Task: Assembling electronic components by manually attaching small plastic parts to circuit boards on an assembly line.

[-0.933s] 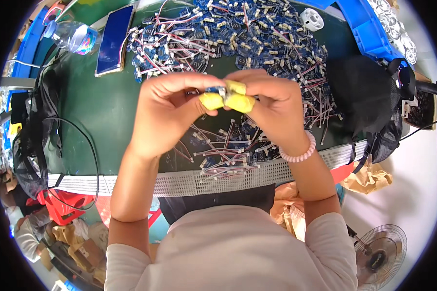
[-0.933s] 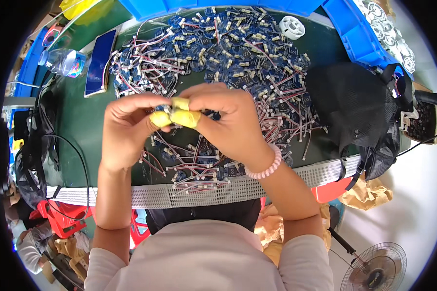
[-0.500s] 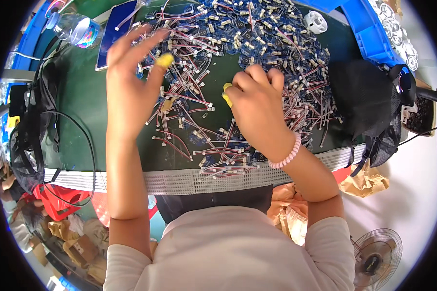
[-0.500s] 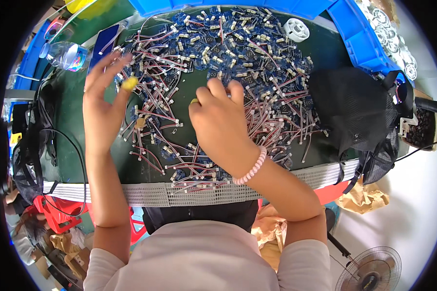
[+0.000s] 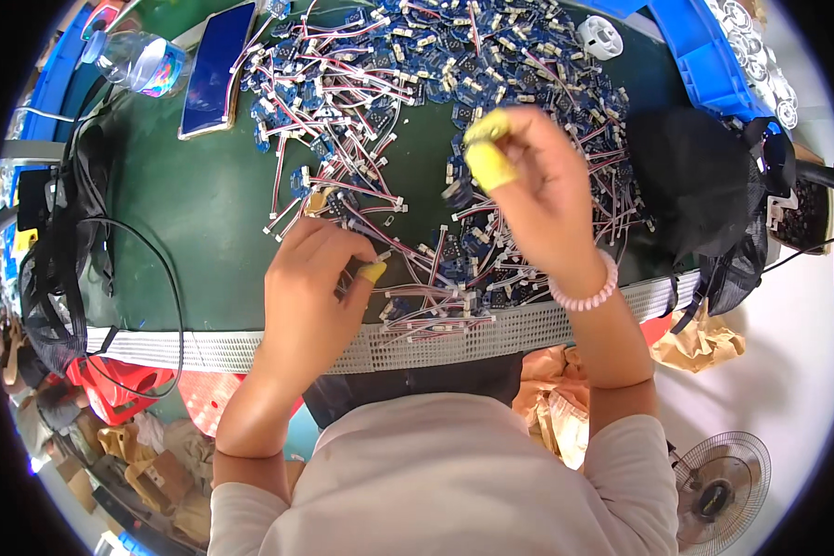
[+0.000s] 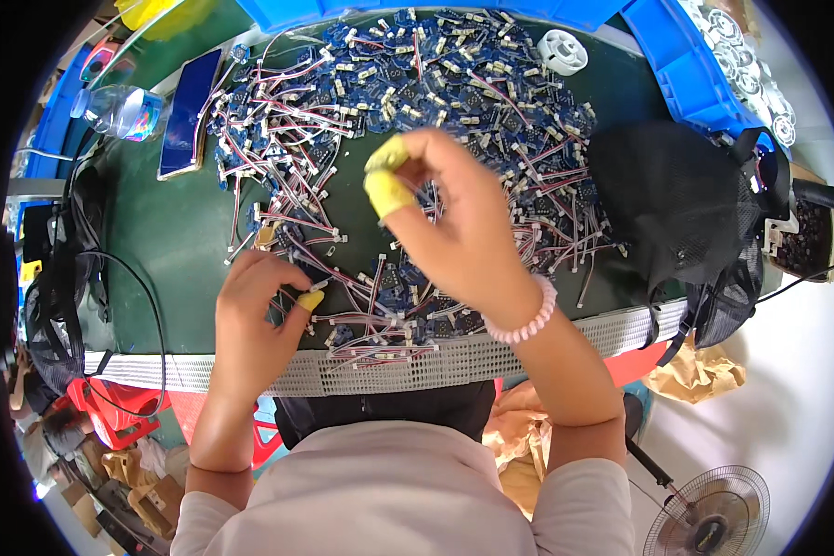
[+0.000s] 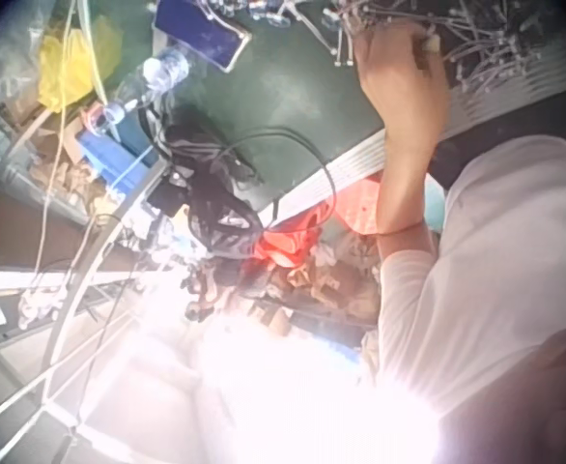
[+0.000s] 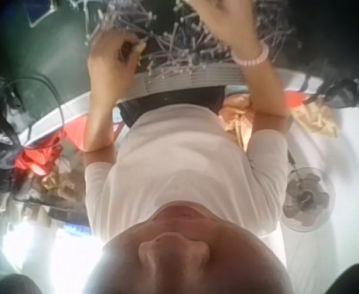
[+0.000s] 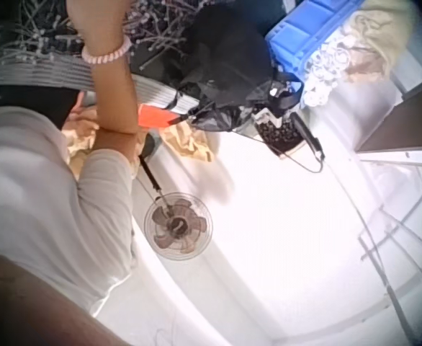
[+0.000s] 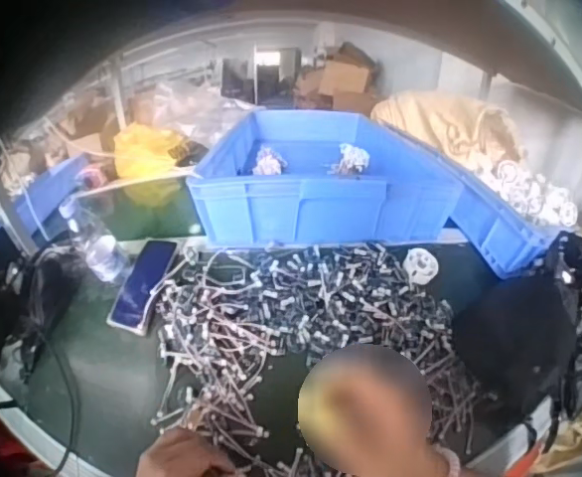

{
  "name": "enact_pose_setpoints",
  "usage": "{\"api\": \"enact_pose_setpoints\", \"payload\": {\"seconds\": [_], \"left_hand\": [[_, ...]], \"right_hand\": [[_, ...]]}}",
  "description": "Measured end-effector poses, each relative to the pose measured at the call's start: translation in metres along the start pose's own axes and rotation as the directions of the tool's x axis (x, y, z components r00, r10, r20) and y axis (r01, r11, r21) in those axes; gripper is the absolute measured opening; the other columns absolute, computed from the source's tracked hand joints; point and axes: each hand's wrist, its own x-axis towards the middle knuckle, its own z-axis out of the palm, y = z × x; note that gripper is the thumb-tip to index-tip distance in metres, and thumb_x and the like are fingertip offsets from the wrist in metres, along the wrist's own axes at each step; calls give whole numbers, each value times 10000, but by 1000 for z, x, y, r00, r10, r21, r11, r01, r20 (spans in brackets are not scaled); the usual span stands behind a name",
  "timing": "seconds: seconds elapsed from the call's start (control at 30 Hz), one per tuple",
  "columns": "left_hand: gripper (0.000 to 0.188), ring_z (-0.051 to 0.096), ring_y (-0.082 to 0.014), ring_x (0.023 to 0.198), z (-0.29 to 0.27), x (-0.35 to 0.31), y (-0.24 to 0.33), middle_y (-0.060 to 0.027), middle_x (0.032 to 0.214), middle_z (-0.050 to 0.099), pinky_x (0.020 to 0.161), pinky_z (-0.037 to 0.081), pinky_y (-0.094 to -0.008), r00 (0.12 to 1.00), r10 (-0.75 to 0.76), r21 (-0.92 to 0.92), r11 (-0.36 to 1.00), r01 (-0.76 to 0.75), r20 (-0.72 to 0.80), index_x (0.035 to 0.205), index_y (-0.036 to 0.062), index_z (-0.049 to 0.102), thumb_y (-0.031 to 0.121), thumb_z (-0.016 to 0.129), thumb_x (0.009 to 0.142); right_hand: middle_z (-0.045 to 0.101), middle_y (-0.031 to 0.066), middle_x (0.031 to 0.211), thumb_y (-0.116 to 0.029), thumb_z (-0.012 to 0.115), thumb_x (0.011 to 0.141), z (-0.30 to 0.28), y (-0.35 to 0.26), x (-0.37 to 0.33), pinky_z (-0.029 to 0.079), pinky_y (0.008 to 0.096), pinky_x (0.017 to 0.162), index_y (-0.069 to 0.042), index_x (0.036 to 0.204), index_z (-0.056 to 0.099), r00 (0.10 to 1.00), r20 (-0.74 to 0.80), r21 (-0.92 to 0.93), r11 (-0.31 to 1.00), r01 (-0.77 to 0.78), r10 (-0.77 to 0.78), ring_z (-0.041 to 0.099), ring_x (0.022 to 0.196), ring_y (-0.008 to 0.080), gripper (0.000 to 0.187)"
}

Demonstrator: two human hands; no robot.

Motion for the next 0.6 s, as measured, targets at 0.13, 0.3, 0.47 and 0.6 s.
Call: {"api": "enact_pose_setpoints", "payload": {"seconds": [0.13, 0.3, 0.47, 0.6], "left_hand": [[203, 606, -210, 869, 7, 0, 4, -91, 890, 573, 777, 469, -304, 983, -137, -718, 696, 9, -120, 925, 0, 553, -104, 602, 758], [199, 579, -181, 958, 24, 12, -7, -98, 997, 558, 846, 450, -291, 979, -154, -908, 414, -55, -130, 1025, -25, 525, -100, 532, 841], [218, 570, -160, 965, 28, 11, -5, -95, 1013, 580, 854, 452, -283, 974, -210, -932, 362, -2, -84, 1034, -34, 539, -113, 547, 830], [232, 576, -151, 949, 26, 11, -4, -96, 1017, 590, 859, 461, -279, 971, -230, -932, 362, 22, -66, 1032, -42, 562, -135, 547, 820]], "right_hand": [[581, 60, 879, -26, 576, 847, 15, 6, -23, 456, 253, 711, 7, 975, 563, 981, 167, 95, 988, -119, 102, 552, 784, 104, 132], [586, 72, 833, -42, 590, 839, 22, 10, -28, 457, 253, 658, 7, 936, 576, 977, 187, 27, 994, -109, 102, 559, 721, 119, 110], [604, 59, 791, -53, 598, 830, 23, 14, -29, 444, 250, 610, 3, 924, 582, 973, 197, -9, 993, -120, 120, 540, 657, 106, 111], [610, 71, 807, -43, 593, 828, 27, 15, -29, 447, 250, 605, 7, 929, 576, 980, 179, -11, 996, -85, 85, 546, 652, 109, 114]]}}
